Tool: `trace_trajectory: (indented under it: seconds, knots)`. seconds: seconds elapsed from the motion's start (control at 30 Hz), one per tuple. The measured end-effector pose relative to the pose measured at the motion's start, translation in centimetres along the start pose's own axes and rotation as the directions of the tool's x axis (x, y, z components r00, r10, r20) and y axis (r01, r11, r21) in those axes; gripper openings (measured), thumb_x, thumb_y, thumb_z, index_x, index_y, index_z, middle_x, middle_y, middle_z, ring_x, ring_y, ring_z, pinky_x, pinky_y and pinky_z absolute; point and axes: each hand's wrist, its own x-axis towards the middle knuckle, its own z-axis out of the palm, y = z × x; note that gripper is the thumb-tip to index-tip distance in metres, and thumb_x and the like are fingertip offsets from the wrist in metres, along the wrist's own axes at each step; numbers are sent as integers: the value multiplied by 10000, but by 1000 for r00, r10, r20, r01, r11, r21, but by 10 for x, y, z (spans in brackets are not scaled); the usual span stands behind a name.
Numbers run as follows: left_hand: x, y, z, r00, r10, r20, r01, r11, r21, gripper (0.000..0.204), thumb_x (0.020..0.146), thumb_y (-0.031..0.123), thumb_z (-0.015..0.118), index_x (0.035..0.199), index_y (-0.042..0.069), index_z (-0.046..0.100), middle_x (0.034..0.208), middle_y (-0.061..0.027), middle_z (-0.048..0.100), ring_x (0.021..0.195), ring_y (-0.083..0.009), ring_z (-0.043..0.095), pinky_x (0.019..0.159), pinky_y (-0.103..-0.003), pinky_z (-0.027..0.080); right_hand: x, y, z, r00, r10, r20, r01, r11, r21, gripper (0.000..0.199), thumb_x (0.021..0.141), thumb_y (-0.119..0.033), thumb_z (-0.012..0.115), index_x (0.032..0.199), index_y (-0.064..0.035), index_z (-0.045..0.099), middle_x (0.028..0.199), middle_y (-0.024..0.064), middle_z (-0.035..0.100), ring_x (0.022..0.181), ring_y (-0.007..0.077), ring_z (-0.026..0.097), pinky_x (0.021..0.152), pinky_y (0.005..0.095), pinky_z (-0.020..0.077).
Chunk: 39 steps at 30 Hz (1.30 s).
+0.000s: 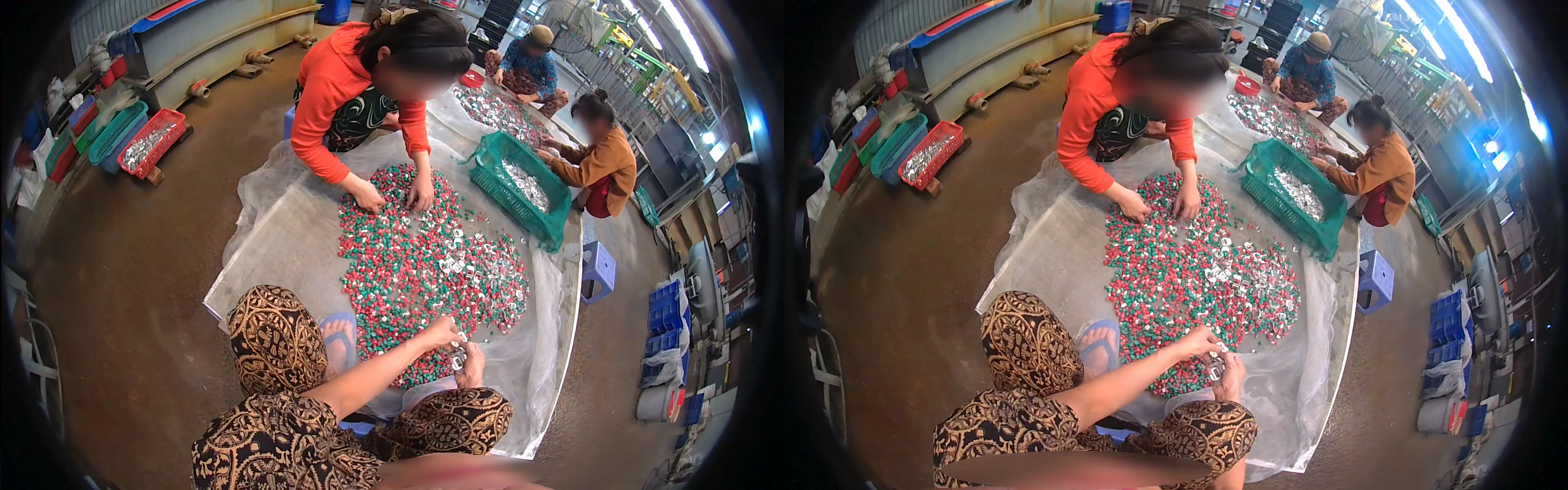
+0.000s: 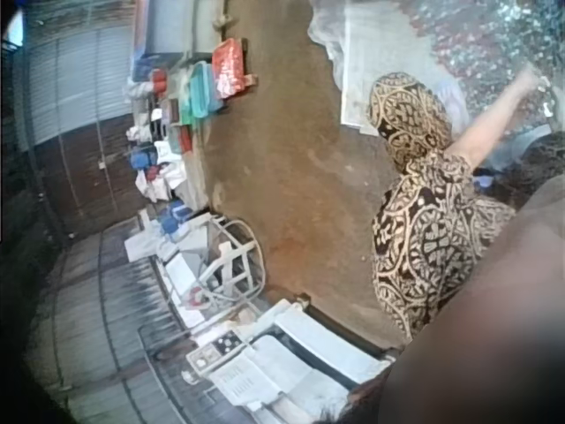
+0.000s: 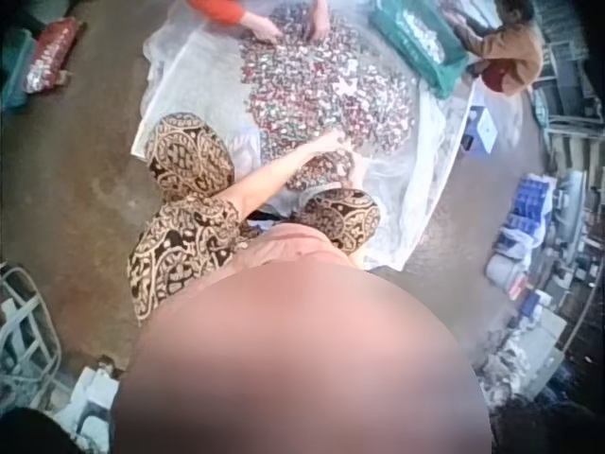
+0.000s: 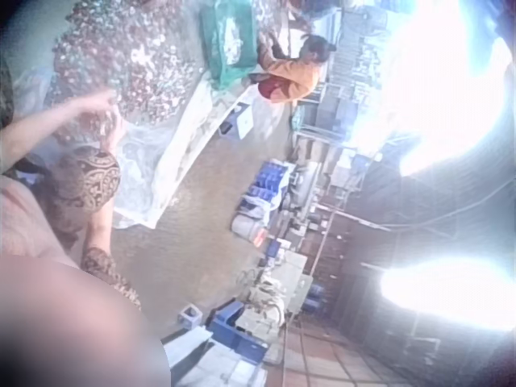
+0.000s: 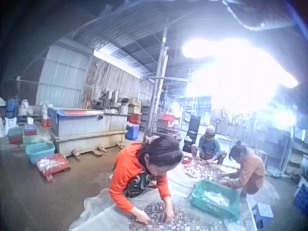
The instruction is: The person sits on a low stool and sorts a large pile of red, green, and white plastic bottle caps by hand. They pick up caps, separate them, and place them into a green basket. Another person works alongside them on the same pile.
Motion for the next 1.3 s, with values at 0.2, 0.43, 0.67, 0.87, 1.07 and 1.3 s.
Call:
trace_trajectory:
  seconds: [0.2,0.43,0.67,0.87,1.07,1.3]
  knots:
    - [-13,9,-5,977,119,-179,-63,955,290,356,777,306,679,755,-49,657,656,-221,621,656,-338,645,601,-412,492,-2,4,4,1000,-19,-6,19,1000,-15,82,850,-78,531,838,3,538,767,94,586,539,180,577,372,289,478]
    - [-15,7,-5,983,101,-152,-53,955,291,355,809,284,625,760,-68,633,765,-280,613,759,-429,622,657,-493,485,-2,2,11,1000,-9,-18,9,1000,-30,99,865,-110,534,834,-18,552,744,74,588,531,164,573,398,290,495]
    - [-13,3,-17,977,-176,118,183,981,-56,319,876,267,576,835,-39,654,672,-144,648,618,-208,653,527,-324,525,-2,3,10,998,54,9,-54,998,11,73,810,-75,547,859,-21,555,757,74,567,563,166,573,413,294,495]
    - [-4,-10,-35,919,-202,337,301,914,-271,252,797,181,697,848,-60,645,727,-117,644,600,-174,633,495,-285,541,-4,6,6,994,62,86,-54,994,-96,82,841,-78,530,863,0,545,725,64,552,495,168,558,367,286,469]
    - [-3,-20,-24,956,-178,233,238,936,-259,315,759,238,746,838,-53,654,703,-106,644,605,-152,625,506,-280,532,-1,2,5,998,41,45,-36,992,-123,74,834,-73,534,835,-2,553,718,60,557,493,168,567,365,293,469]
    - [-1,-21,-7,991,-124,58,119,990,79,303,810,284,666,791,-18,659,631,-96,628,512,-152,598,461,-314,491,8,10,-4,1000,-5,5,6,986,-168,85,816,-60,537,850,11,570,705,68,580,472,162,557,367,287,466]
